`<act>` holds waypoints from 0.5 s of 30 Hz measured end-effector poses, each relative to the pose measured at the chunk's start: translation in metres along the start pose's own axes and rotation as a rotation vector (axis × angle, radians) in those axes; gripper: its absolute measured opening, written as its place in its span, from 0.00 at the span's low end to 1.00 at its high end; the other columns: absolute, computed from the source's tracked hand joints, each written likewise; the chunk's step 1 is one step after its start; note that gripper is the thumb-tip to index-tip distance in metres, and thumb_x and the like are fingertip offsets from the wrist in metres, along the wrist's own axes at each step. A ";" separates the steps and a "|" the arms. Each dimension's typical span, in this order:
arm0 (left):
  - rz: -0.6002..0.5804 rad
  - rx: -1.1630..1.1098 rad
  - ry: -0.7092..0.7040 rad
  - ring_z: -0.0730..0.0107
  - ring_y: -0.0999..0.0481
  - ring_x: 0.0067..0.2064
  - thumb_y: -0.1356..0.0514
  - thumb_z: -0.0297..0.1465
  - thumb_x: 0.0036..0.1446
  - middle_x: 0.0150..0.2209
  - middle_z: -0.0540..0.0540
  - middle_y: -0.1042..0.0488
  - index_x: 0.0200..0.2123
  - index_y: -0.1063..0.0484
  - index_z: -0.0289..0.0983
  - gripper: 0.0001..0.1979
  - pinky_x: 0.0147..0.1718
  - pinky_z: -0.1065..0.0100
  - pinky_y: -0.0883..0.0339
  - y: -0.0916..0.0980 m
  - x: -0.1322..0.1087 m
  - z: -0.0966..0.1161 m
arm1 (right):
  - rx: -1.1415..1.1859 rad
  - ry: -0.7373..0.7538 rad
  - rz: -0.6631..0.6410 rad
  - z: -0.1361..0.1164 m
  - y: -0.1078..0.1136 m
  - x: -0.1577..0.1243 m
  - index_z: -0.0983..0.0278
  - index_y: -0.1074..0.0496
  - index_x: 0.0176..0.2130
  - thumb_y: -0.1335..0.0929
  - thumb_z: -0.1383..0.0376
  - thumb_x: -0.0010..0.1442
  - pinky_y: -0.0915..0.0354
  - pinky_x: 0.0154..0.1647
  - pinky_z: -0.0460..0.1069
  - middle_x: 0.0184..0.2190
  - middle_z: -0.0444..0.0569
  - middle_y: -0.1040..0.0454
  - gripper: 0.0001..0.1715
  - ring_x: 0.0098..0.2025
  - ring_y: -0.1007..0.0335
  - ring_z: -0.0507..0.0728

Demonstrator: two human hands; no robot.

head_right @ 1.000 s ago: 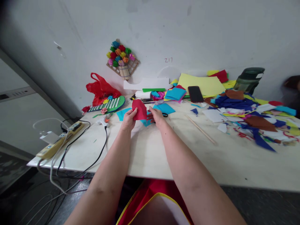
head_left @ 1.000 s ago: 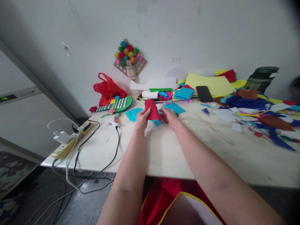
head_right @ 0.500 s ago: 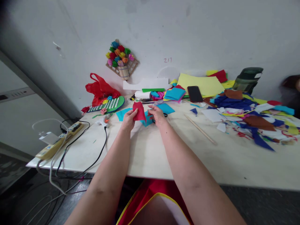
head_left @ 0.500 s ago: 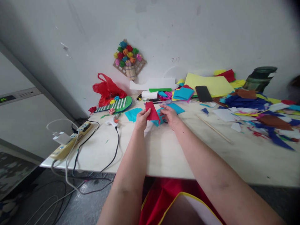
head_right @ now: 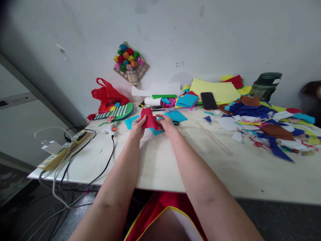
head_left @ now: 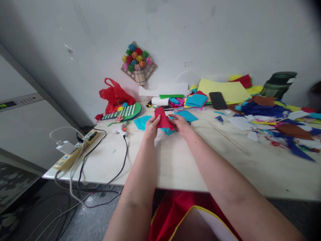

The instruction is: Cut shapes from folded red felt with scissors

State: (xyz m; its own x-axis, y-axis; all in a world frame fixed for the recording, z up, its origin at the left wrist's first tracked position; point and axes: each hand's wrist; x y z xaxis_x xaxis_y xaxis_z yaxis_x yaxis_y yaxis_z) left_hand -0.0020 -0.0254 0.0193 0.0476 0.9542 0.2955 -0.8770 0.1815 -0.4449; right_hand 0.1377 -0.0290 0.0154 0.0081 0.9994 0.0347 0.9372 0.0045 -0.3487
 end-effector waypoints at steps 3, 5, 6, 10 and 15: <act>0.017 0.044 -0.005 0.69 0.27 0.33 0.32 0.39 0.37 0.30 0.45 0.25 0.29 0.25 0.33 0.17 0.36 0.68 0.36 0.001 0.000 -0.001 | 0.023 0.084 0.047 0.000 0.003 0.004 0.63 0.29 0.38 0.31 0.68 0.44 0.38 0.19 0.44 0.22 0.41 0.27 0.17 0.21 0.33 0.50; 0.055 0.169 -0.025 0.70 0.28 0.31 0.34 0.41 0.39 0.26 0.46 0.26 0.26 0.26 0.33 0.16 0.33 0.69 0.36 0.003 0.002 -0.002 | -0.020 0.163 0.107 0.001 0.007 0.008 0.63 0.27 0.36 0.32 0.67 0.44 0.39 0.18 0.43 0.24 0.41 0.27 0.15 0.21 0.34 0.49; 0.089 0.268 -0.043 0.71 0.29 0.30 0.35 0.42 0.40 0.24 0.47 0.27 0.24 0.26 0.33 0.16 0.32 0.70 0.37 0.005 0.003 -0.002 | -0.055 0.202 0.159 0.002 0.009 0.010 0.64 0.26 0.35 0.33 0.67 0.45 0.40 0.18 0.43 0.24 0.42 0.27 0.14 0.21 0.34 0.49; 0.294 0.742 -0.149 0.68 0.29 0.32 0.38 0.42 0.43 0.24 0.48 0.28 0.23 0.26 0.34 0.15 0.35 0.69 0.37 0.015 0.007 0.000 | -0.177 0.313 0.469 0.006 0.023 0.020 0.66 0.25 0.36 0.37 0.67 0.47 0.39 0.17 0.44 0.24 0.43 0.27 0.16 0.18 0.38 0.48; 0.463 0.989 -0.227 0.66 0.28 0.38 0.40 0.31 0.44 0.33 0.45 0.25 0.32 0.24 0.35 0.11 0.42 0.66 0.36 0.029 0.014 0.005 | -0.209 0.257 0.700 0.009 0.040 0.028 0.67 0.24 0.38 0.39 0.71 0.49 0.39 0.15 0.44 0.27 0.46 0.26 0.19 0.16 0.38 0.47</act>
State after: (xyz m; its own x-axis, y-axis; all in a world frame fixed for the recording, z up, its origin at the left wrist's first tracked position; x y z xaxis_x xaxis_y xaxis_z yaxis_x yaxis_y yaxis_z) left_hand -0.0293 -0.0080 0.0142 -0.3822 0.7970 0.4677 -0.7869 -0.5461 0.2875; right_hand 0.1726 -0.0003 -0.0058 0.6798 0.7270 0.0968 0.7299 -0.6577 -0.1864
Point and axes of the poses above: each hand's wrist, its own x-axis towards the middle knuckle, its own y-axis out of the back of the hand, z = x × y
